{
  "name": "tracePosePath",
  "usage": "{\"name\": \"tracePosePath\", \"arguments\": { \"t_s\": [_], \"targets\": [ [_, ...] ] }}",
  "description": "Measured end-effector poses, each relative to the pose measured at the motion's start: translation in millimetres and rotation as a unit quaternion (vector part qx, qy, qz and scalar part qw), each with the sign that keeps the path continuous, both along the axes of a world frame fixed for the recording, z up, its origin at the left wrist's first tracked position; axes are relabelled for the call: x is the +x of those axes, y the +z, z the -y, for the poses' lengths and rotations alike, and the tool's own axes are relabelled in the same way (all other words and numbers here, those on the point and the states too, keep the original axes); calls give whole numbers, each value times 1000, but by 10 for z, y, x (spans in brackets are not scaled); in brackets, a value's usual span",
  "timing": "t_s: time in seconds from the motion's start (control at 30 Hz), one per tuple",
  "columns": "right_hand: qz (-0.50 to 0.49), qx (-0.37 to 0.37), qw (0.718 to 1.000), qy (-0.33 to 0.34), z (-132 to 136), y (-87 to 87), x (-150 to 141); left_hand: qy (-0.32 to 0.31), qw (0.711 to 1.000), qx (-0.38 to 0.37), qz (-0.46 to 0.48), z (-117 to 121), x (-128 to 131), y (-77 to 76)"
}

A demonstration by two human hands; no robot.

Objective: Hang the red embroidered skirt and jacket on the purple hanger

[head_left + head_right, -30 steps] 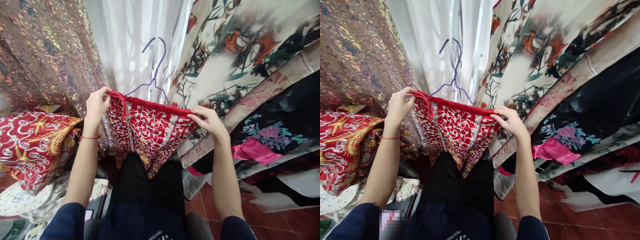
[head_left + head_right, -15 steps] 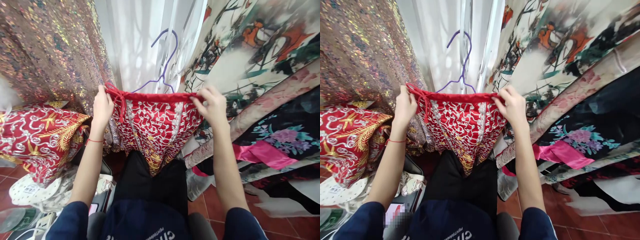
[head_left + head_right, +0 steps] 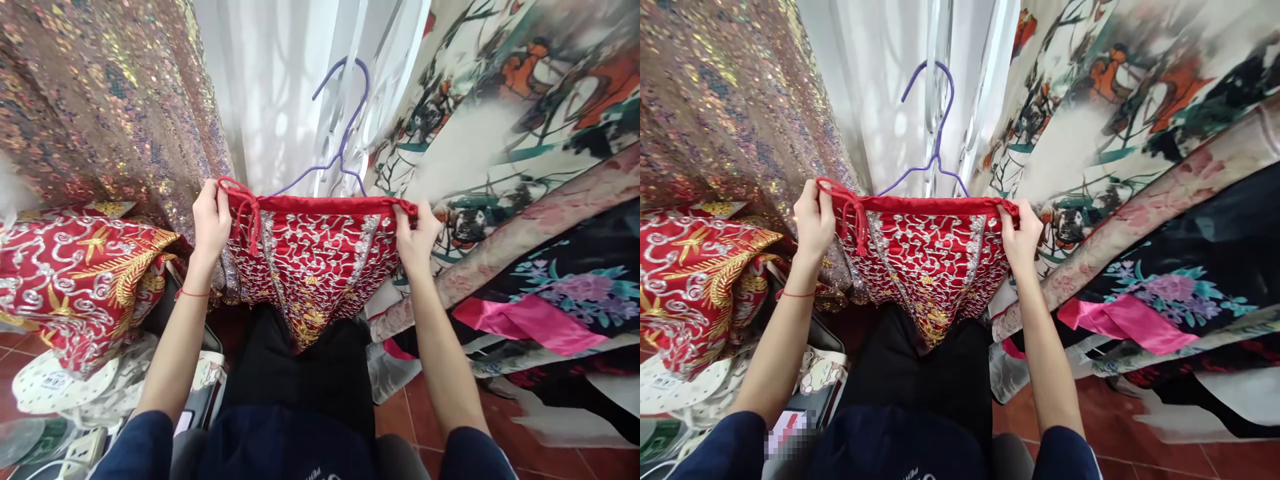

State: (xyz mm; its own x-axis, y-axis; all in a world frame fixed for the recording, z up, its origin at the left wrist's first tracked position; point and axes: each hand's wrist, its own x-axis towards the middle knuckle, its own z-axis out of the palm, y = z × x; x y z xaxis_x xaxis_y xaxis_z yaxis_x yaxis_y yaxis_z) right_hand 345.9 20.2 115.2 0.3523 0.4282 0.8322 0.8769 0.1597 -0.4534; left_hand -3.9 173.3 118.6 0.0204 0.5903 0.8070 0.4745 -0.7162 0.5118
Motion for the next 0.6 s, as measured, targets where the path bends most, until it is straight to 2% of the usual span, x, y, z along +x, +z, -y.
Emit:
{"name": "tracePosePath", "arguments": {
  "t_s": [0.13, 0.23, 0.37, 0.6],
  "targets": [
    [-22, 93, 992, -76, -88, -82, 38, 22, 1000, 12, 11, 98, 142, 103],
    [-17, 75, 993, -95, -115, -170, 146, 28, 999, -24, -11, 96, 298, 92],
    [-18, 41, 995, -85, -82, -234, 224, 50, 997, -55, -32, 51, 436, -35],
    [-52, 35, 997, -45, -11, -221, 130, 97, 993, -53, -42, 140, 400, -130]
  ]
}}
